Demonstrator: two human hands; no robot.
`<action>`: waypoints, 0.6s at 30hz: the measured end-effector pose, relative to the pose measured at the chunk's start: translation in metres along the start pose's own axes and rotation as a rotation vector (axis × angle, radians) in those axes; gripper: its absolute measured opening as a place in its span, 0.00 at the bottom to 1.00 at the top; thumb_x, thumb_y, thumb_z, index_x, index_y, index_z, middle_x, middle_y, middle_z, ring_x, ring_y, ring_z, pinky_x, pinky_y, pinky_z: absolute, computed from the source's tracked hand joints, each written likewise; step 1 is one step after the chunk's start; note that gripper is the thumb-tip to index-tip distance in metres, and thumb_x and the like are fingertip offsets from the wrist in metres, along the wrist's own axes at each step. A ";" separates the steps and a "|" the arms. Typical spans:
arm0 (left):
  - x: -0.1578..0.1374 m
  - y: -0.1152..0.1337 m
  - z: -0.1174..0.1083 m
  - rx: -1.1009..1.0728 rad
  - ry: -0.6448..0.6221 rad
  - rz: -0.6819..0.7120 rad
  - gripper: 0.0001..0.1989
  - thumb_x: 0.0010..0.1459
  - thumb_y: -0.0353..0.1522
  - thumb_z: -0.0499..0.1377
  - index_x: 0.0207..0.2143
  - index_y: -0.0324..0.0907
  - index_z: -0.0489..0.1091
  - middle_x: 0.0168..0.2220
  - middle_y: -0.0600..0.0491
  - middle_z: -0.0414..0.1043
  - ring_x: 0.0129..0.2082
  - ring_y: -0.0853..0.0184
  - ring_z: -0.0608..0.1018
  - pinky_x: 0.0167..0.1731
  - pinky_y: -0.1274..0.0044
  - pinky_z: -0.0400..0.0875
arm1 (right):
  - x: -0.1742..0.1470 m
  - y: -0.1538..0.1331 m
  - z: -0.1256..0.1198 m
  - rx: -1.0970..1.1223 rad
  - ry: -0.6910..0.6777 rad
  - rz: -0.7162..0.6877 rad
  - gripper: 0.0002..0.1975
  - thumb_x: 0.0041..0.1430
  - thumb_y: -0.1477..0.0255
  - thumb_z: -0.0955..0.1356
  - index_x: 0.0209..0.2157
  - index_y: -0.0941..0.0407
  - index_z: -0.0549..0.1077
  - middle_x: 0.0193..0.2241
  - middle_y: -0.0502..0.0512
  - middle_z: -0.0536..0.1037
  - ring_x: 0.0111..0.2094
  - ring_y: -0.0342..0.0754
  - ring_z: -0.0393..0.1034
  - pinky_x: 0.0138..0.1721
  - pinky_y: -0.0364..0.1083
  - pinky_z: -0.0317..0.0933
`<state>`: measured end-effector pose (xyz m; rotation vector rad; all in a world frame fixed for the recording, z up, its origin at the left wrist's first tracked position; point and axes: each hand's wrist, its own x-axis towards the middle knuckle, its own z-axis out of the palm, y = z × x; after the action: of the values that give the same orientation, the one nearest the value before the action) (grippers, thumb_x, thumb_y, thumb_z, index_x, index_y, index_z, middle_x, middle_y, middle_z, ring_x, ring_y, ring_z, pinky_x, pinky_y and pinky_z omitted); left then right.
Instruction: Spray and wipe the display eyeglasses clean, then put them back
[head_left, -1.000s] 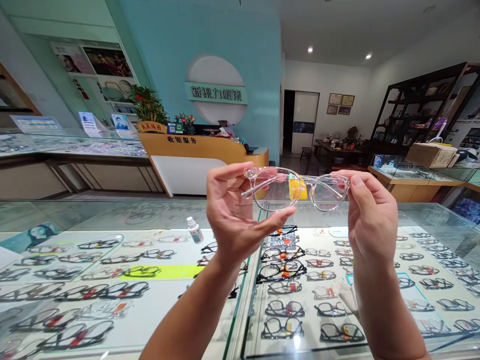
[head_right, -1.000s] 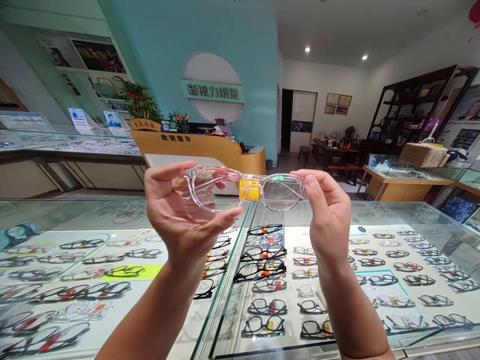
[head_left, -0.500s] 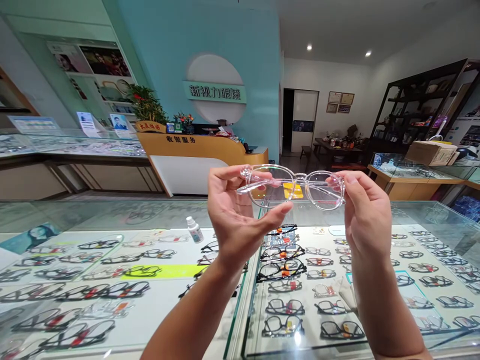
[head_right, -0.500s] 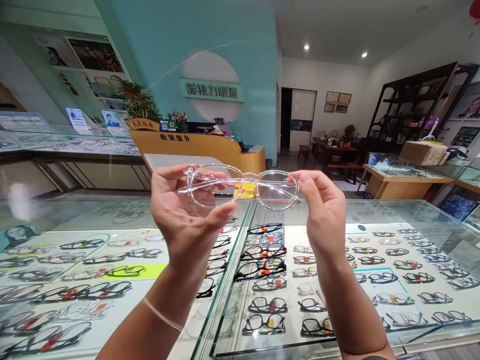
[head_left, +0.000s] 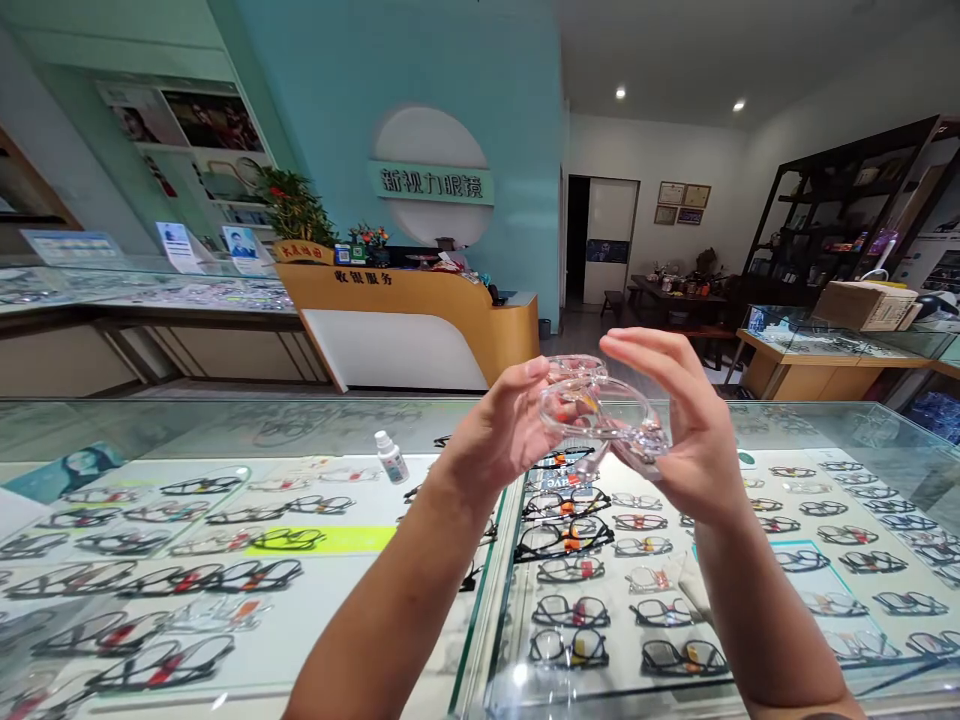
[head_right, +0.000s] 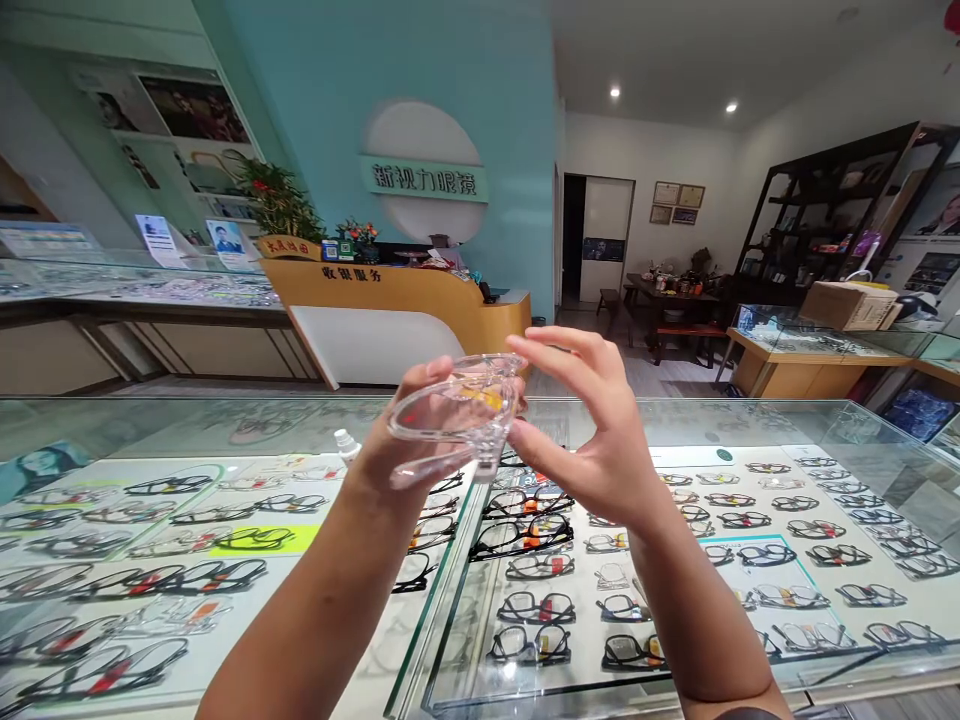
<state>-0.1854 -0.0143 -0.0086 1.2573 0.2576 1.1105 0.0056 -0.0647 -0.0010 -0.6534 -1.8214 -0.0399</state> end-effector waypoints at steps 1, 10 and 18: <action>0.000 -0.002 0.001 -0.048 -0.035 -0.058 0.23 0.56 0.53 0.68 0.38 0.42 0.79 0.33 0.48 0.81 0.38 0.57 0.85 0.39 0.69 0.80 | 0.000 0.000 0.001 -0.039 0.001 -0.029 0.23 0.65 0.61 0.72 0.61 0.42 0.77 0.61 0.55 0.77 0.63 0.60 0.71 0.64 0.64 0.68; 0.004 -0.010 -0.005 -0.229 -0.112 -0.287 0.25 0.53 0.51 0.71 0.36 0.38 0.76 0.37 0.46 0.82 0.35 0.63 0.82 0.39 0.73 0.78 | -0.001 -0.001 0.002 -0.178 0.022 -0.107 0.20 0.66 0.64 0.72 0.59 0.42 0.79 0.57 0.56 0.79 0.59 0.61 0.73 0.61 0.64 0.68; 0.005 -0.014 -0.002 -0.167 -0.109 -0.277 0.26 0.51 0.53 0.72 0.34 0.40 0.76 0.36 0.45 0.83 0.34 0.62 0.82 0.36 0.72 0.79 | -0.001 0.000 0.003 -0.129 0.078 -0.107 0.12 0.66 0.62 0.73 0.50 0.41 0.84 0.52 0.55 0.81 0.57 0.60 0.73 0.60 0.64 0.69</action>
<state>-0.1772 -0.0076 -0.0188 1.0917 0.2433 0.8070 0.0032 -0.0642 -0.0033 -0.6355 -1.7871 -0.2523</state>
